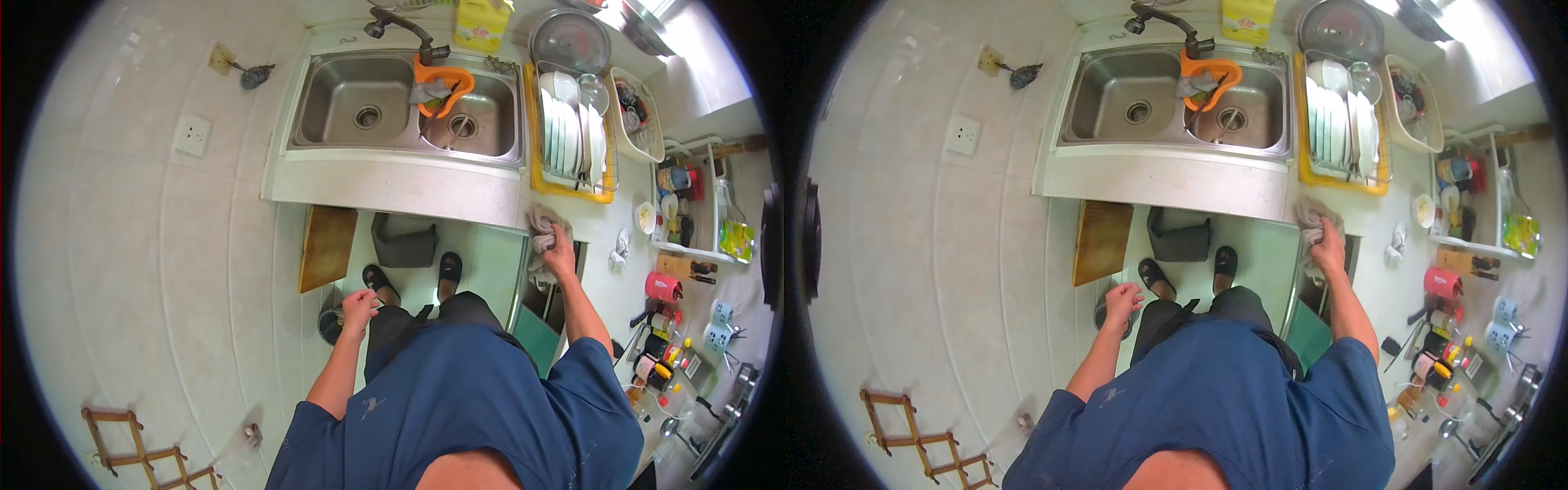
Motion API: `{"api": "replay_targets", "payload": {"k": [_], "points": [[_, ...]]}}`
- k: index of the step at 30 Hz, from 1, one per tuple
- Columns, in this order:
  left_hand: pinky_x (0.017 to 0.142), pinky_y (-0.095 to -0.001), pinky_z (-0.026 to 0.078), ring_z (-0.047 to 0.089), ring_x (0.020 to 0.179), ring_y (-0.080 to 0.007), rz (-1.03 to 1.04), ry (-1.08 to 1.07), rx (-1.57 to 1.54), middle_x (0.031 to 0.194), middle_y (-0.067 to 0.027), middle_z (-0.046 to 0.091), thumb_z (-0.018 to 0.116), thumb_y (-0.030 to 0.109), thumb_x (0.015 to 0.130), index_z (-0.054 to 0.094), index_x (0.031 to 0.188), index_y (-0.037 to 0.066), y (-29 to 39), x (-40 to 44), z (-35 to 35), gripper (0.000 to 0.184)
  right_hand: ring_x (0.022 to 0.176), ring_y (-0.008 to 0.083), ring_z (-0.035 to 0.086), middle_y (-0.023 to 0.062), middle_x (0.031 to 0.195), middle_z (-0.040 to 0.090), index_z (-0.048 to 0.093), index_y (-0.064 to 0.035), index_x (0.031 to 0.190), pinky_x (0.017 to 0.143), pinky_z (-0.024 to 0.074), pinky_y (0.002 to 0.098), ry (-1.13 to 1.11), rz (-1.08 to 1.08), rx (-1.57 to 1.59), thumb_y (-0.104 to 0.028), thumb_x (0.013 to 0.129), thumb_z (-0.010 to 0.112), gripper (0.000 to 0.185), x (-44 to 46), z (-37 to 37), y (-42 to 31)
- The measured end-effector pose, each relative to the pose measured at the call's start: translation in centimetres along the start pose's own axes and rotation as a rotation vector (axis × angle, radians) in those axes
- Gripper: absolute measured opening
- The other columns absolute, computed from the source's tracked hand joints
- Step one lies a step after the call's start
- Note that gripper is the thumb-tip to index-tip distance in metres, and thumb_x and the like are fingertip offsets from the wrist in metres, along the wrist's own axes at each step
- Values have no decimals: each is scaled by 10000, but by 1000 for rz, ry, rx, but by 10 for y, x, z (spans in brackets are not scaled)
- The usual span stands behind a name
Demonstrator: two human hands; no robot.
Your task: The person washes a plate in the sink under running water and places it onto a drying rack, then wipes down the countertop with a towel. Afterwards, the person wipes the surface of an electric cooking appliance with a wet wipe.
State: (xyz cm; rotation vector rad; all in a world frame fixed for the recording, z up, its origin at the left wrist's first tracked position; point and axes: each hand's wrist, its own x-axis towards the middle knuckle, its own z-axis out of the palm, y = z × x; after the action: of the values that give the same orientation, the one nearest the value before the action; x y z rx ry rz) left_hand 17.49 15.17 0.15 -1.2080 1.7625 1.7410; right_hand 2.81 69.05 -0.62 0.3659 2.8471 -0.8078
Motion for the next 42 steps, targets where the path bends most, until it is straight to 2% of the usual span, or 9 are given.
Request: {"api": "replay_targets", "payload": {"k": [5,14,16,18,19,27,33,36,42], "points": [[717,-304,607,733,888,-173,-12,82,-59,1087,-94,757,702,215,1010,709,1192,14,-21,-12,-10,272,1174,288,698,210,1239,733,587,-3,1467,1028,533,377,-72,4,471,-88,744,730,742,12,5,-54],[718,-333,603,750,893,-215,-7,410,-305,1055,-92,747,680,184,1002,732,1157,15,-67,-99,-32,235,1166,237,679,139,1230,728,597,-77,1468,1053,510,346,-268,-543,642,-50,758,781,734,53,45,-255],[721,-339,607,748,894,-219,-45,450,-339,1053,-97,745,687,179,997,729,1161,12,-90,-118,-33,238,1282,330,622,184,1413,640,527,-125,1532,1103,491,399,-366,-554,543,-71,781,774,793,53,38,-290],[721,-344,609,748,888,-223,-110,495,-416,1051,-102,745,695,174,992,726,1163,6,-116,-131,-34,242,1444,469,452,213,1656,390,419,-171,1607,1162,449,481,-233,-671,-110,-121,775,803,917,53,40,-315],[721,-344,609,748,888,-223,-114,500,-436,1051,-102,745,695,174,992,726,1163,6,-127,-138,-34,242,1505,578,281,202,1759,141,334,-219,1651,1184,411,569,-278,-627,-226,-207,763,844,1024,57,49,-317],[774,-380,626,751,934,-258,-193,561,-581,1133,-154,743,707,206,989,678,1242,-29,-186,-169,-50,347,1546,590,220,194,1765,160,281,-233,1678,1186,325,703,-202,-701,-340,-491,816,860,1070,53,163,-303],[710,-352,608,740,874,-221,-267,636,-647,1044,-116,745,700,179,988,715,1175,-17,-228,-194,-84,272,1548,600,219,181,1778,134,189,-266,1702,1186,335,706,-211,-312,-446,-468,848,849,1099,6,157,-359],[719,-361,613,746,884,-235,-289,621,-667,1064,-126,745,702,188,982,698,1203,-22,-255,-187,-107,304,1555,604,196,184,1777,133,170,-264,1709,1189,343,699,-65,-531,-409,-485,858,829,1099,32,197,-320],[787,-368,612,743,958,-250,-283,706,-710,1117,-134,742,707,213,986,680,1233,-19,-253,-192,-132,340,1523,662,193,182,1779,127,230,-307,1691,1154,357,732,-254,-436,-427,-577,922,720,951,10,198,-383]]}}
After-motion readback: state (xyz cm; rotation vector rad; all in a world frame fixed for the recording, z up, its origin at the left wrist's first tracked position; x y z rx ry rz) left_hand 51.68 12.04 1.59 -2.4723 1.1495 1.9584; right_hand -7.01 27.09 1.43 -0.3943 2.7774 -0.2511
